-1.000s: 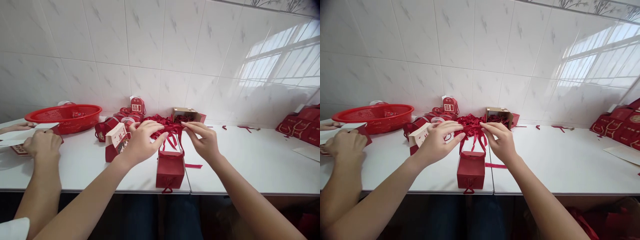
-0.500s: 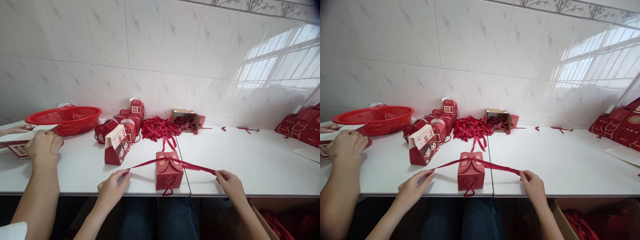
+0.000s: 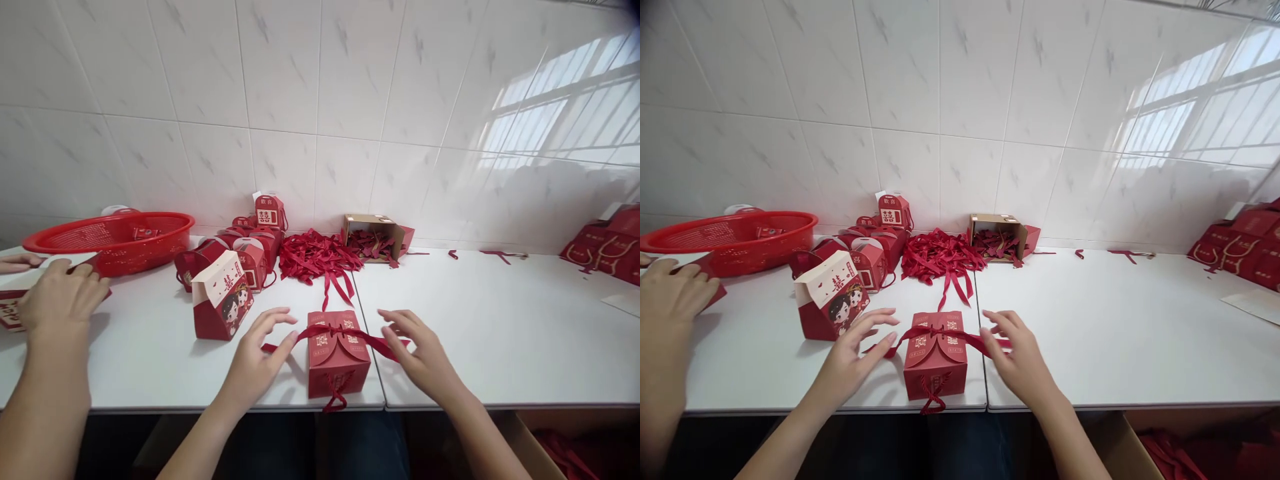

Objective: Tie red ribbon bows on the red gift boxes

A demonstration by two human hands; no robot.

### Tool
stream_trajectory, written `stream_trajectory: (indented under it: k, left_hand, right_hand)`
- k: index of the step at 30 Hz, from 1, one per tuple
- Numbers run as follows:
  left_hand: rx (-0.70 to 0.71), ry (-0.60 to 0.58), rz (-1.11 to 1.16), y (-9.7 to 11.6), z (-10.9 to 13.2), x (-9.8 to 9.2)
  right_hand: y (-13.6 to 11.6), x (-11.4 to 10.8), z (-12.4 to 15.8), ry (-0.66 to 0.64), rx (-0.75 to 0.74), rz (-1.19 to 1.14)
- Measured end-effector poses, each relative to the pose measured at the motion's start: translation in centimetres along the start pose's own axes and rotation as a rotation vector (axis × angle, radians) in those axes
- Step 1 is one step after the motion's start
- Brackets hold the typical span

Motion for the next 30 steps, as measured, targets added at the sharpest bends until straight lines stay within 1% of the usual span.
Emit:
stream_trajectory:
  k: [2,4,7,10,14,18,20,22,24,26,28,30]
  left_hand:
    - [0.054,-0.069,0.042,1.6,-0.8,1.0]
    - [0.096,-0.113,0.057,2.7,-1.3,1.9]
    - [0.115,-0.152,0.066,3.3,-1.6,2.5]
    - [0.093,-0.188,0.088,3.3,-1.7,2.7]
    - [0.093,-0.209,0.116,3.1,-1.9,2.9]
    - [0.085,-0.201,0.194,2.5,-2.0,3.4]
    - [0.011,-0.151,0.24,1.8,-1.9,3.7]
    - [-0.09,-0.111,0.232,1.0,-1.9,3.8]
    - [-0.151,-0.142,0.191,0.6,-1.9,3.8]
    - [-0.155,-0.219,0.164,0.5,-2.0,3.7]
    - [-0.132,-0.26,0.134,0.7,-2.2,3.2]
    - [-0.108,-0.251,0.098,0.8,-2.4,2.6]
  right_hand:
    - [-2.5,0.9,-1.2,-0.138,-0.089,0.019]
    - [-4.0,1.5,-2.0,-0.26,-0.152,0.079]
    - [-5.0,1.9,-2.8,-0.391,-0.193,0.172]
    - [-5.2,2.0,-3.0,-0.471,-0.191,0.229]
    - [-5.3,2.4,-2.8,-0.458,-0.159,0.276]
    - [-5.0,2.8,-2.3,-0.408,-0.075,0.228]
    - [-4.6,2.9,-2.0,-0.391,-0.003,0.142]
    - [-4.1,3.1,-1.7,-0.39,0.094,0.012]
    - [-3.3,3.2,-1.6,-0.372,0.204,-0.118]
    - [-2.5,3.3,-1.7,-0.349,0.28,-0.235]
    - [-1.9,3.1,-1.8,-0.335,0.286,-0.343]
    - [-1.6,2.5,-1.8,-0.338,0.224,-0.419]
Point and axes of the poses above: each hand's wrist, its own z-axis away from the middle knuckle, its own x-axis out of the palm, y = z × x, the point moved 3 cm from there along -z, towards the middle knuckle, and after that the axes turned 1 degree about x, right-handed, at the moved point
